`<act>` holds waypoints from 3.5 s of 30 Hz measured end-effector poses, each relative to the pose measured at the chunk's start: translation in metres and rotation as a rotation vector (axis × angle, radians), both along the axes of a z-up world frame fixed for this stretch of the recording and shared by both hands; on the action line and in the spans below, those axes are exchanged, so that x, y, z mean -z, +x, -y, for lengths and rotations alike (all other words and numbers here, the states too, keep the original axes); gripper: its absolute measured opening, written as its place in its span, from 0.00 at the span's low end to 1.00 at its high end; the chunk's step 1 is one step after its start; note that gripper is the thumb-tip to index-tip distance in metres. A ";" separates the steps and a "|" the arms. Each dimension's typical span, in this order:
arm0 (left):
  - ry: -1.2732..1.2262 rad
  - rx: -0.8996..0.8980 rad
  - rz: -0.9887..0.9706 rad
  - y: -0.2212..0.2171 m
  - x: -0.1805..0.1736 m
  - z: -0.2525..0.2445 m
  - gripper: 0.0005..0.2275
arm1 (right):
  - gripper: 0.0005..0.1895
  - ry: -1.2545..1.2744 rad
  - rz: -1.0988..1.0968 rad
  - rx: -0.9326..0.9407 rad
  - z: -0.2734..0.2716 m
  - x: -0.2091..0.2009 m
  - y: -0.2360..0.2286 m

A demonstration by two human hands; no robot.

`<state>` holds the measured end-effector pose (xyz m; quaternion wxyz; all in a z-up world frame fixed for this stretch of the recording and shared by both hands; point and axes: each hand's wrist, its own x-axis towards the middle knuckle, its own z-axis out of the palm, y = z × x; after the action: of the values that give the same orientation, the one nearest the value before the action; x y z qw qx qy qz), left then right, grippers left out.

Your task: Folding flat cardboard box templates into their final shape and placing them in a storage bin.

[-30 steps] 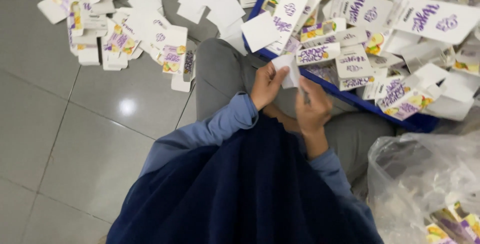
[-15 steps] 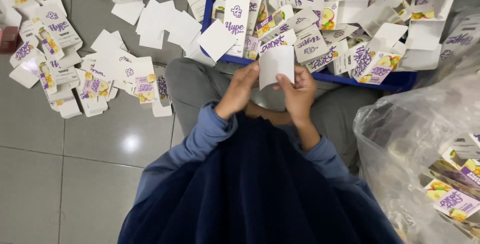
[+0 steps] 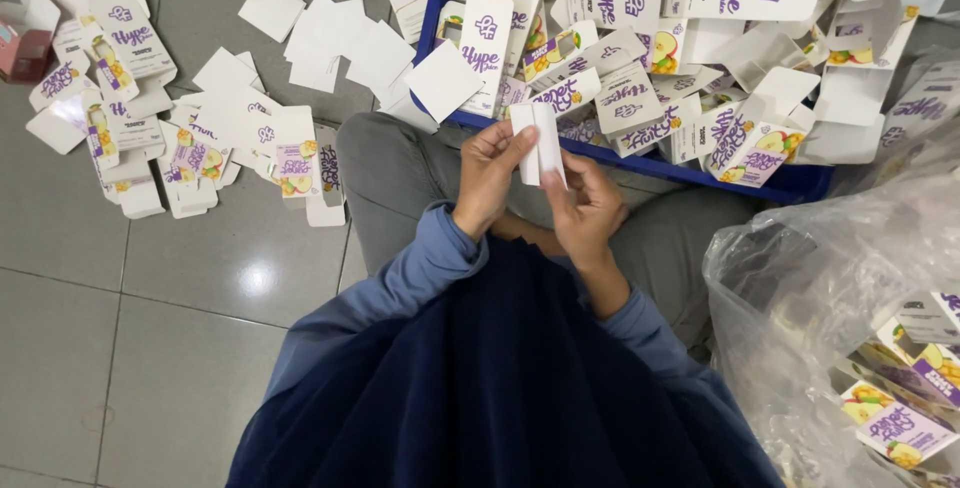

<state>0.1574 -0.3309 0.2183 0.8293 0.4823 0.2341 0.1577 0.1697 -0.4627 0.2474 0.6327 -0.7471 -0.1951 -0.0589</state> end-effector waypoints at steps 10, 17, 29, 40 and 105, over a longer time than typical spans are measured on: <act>-0.027 -0.165 -0.127 -0.006 0.021 0.010 0.08 | 0.18 0.313 -0.518 -0.216 0.006 0.047 0.010; -0.012 -0.155 -0.068 -0.019 0.034 -0.017 0.10 | 0.17 0.247 -0.489 -0.131 -0.004 0.075 0.009; 1.059 -0.042 -1.261 -0.140 0.215 -0.295 0.58 | 0.14 0.289 -0.674 -0.114 0.029 0.105 0.013; 0.361 -0.545 -0.335 -0.147 0.157 -0.286 0.18 | 0.11 -0.274 -0.093 -0.173 -0.023 0.084 0.081; 0.573 0.327 0.433 0.001 -0.073 -0.015 0.37 | 0.47 0.192 -0.158 -0.341 0.035 -0.016 0.063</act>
<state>0.1584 -0.3155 0.2909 0.7054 0.6808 -0.0796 0.1805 0.2322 -0.4979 0.2636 0.7152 -0.6417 -0.2619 0.0896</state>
